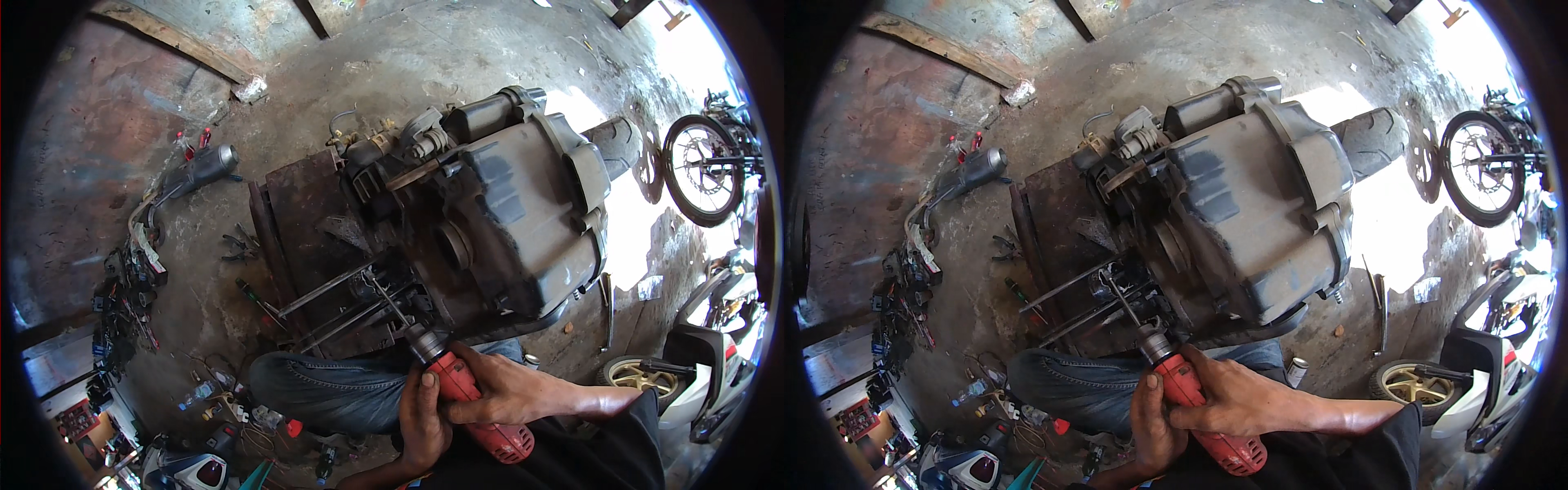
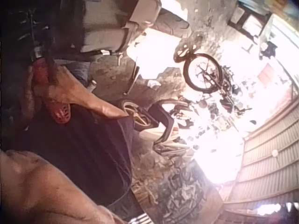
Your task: Repairing a motorcycle engine block using tools.
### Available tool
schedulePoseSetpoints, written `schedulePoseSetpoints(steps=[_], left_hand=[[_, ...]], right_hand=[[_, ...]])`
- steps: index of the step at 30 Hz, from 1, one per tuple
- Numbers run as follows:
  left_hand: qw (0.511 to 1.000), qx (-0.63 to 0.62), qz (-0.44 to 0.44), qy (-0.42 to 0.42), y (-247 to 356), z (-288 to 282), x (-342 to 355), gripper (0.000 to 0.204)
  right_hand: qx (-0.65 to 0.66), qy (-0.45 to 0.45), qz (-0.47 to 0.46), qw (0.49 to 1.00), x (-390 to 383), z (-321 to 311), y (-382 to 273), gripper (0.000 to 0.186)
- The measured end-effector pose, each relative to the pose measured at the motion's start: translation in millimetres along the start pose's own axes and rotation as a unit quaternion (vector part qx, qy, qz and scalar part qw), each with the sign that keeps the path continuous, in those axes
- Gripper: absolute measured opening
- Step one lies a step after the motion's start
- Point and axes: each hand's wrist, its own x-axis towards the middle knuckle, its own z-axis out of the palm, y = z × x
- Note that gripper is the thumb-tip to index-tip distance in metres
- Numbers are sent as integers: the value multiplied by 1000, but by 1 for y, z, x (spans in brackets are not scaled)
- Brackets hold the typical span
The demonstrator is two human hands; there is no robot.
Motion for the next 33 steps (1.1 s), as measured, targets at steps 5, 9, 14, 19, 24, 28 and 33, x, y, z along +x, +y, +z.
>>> schedulePoseSetpoints(steps=[5,9,14,19,24,28,33], left_hand=[[1000,2,-3,2,-2,0,-1,41],[999,-29,-13,3,-3,0,-1,42],[999,-28,-20,21,-4,0,-2,45],[999,-40,-24,-14,-3,-4,-3,43],[998,-52,-24,-16,-4,-4,-2,42],[999,-39,-17,-8,-5,-4,-3,42],[1000,-8,2,-17,-3,-3,-2,43]], right_hand=[[-1,-6,12,1000,-1,-2,-3,77],[4,-13,10,1000,-2,-3,-6,76],[-3,-14,17,1000,-1,-3,-5,74],[8,-17,-1,1000,-1,-4,-3,76],[5,-20,8,1000,1,-5,-4,77],[1,-21,13,1000,1,-5,-4,77],[3,-29,8,1000,1,-6,-6,74]])
